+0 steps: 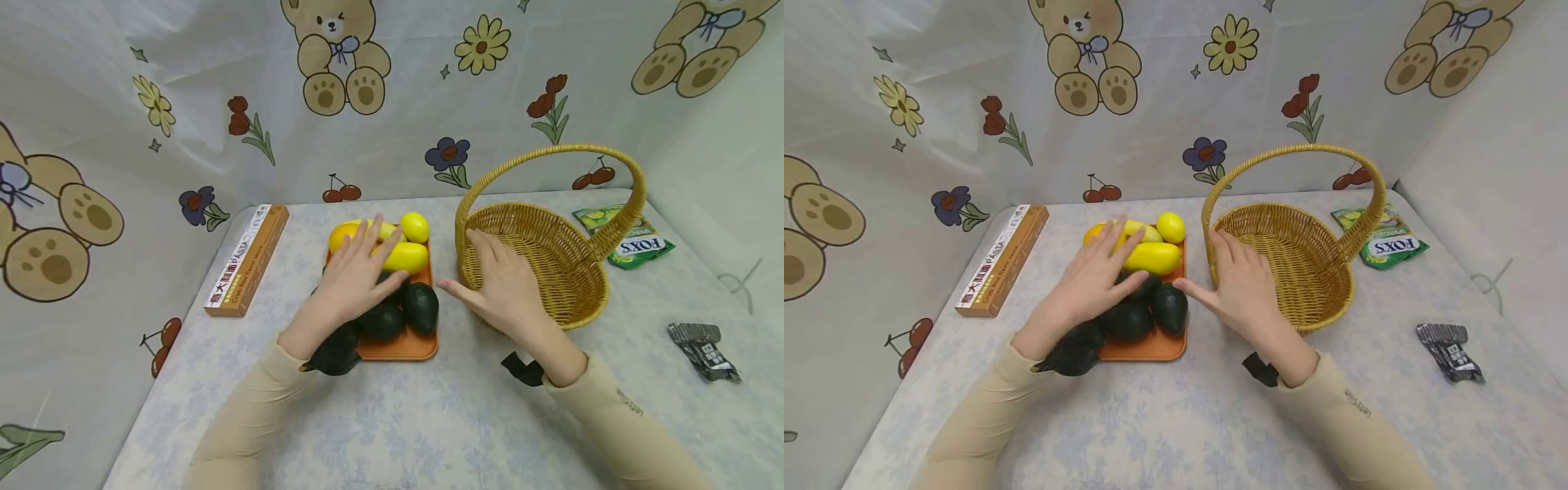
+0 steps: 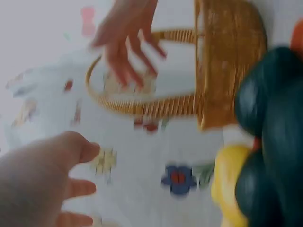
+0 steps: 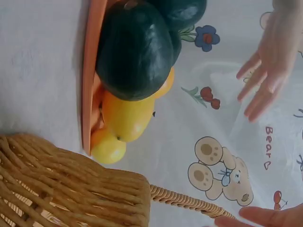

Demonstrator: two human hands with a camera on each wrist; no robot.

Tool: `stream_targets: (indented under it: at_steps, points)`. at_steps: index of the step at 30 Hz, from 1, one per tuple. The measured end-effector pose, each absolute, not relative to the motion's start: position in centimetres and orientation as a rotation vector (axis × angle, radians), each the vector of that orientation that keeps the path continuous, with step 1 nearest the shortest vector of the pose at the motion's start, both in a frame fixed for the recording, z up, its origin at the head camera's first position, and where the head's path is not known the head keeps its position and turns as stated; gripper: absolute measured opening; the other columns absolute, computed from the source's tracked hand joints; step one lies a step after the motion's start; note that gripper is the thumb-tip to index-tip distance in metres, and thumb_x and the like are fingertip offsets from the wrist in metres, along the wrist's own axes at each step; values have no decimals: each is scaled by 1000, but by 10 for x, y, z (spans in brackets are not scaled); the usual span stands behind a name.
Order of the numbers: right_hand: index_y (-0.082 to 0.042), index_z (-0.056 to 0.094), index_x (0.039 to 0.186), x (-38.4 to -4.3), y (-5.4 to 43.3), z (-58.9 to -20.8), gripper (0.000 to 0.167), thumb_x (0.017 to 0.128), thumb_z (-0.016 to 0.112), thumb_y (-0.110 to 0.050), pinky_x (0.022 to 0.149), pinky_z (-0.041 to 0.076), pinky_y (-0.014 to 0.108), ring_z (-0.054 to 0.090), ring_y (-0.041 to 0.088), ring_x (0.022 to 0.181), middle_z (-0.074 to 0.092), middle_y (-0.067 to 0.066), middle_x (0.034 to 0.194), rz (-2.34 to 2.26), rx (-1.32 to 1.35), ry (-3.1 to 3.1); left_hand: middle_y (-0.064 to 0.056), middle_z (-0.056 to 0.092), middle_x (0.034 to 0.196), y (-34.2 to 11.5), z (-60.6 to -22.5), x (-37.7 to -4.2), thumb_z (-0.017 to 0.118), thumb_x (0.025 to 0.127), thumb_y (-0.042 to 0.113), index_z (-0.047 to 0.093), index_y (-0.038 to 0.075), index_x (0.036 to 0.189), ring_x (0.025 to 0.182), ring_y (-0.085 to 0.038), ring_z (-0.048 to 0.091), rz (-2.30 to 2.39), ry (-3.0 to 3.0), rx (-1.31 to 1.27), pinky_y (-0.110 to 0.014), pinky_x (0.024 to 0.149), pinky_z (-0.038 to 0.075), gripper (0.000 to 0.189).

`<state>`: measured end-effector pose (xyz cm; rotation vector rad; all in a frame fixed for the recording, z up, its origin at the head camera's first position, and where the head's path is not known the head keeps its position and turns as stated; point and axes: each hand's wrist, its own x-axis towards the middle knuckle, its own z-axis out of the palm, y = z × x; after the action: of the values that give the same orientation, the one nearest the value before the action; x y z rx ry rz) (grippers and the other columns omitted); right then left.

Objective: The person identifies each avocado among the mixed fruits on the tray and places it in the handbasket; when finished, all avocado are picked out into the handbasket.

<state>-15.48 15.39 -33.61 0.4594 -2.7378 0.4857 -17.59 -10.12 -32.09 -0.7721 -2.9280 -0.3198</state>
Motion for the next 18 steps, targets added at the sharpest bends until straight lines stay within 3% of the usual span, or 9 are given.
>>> stream_targets:
  at_steps: [3,6,12,18]
  points:
    - [-2,43,137,-154,152,-335,81,81,64,-57,93,43,55,48,36,117,49,18,132,702,523,-2647,-11,9,157,-140,-321,-182,45,97,44,27,16,150,139,-35,19,-583,-2790,-775,-56,108,26,63]
    - [-3,46,134,-153,148,-336,74,82,68,-51,87,47,51,53,32,110,53,15,125,860,582,-2626,-11,19,154,-176,-328,-188,54,95,33,34,12,147,134,-35,30,-824,-2734,-709,-57,103,33,59]
    - [-5,47,134,-153,137,-343,71,80,73,-43,87,49,45,56,28,106,54,13,127,1087,685,-2679,-14,33,147,-223,-366,-200,59,93,15,36,5,144,129,-32,39,-1309,-2743,-525,-46,105,36,57]
    - [-3,42,139,-157,131,-361,75,82,73,-40,95,46,47,51,34,117,46,16,137,1230,772,-2789,-21,27,149,-240,-411,-211,51,95,2,28,-2,145,133,-36,33,-1854,-2661,-429,-45,106,34,55]
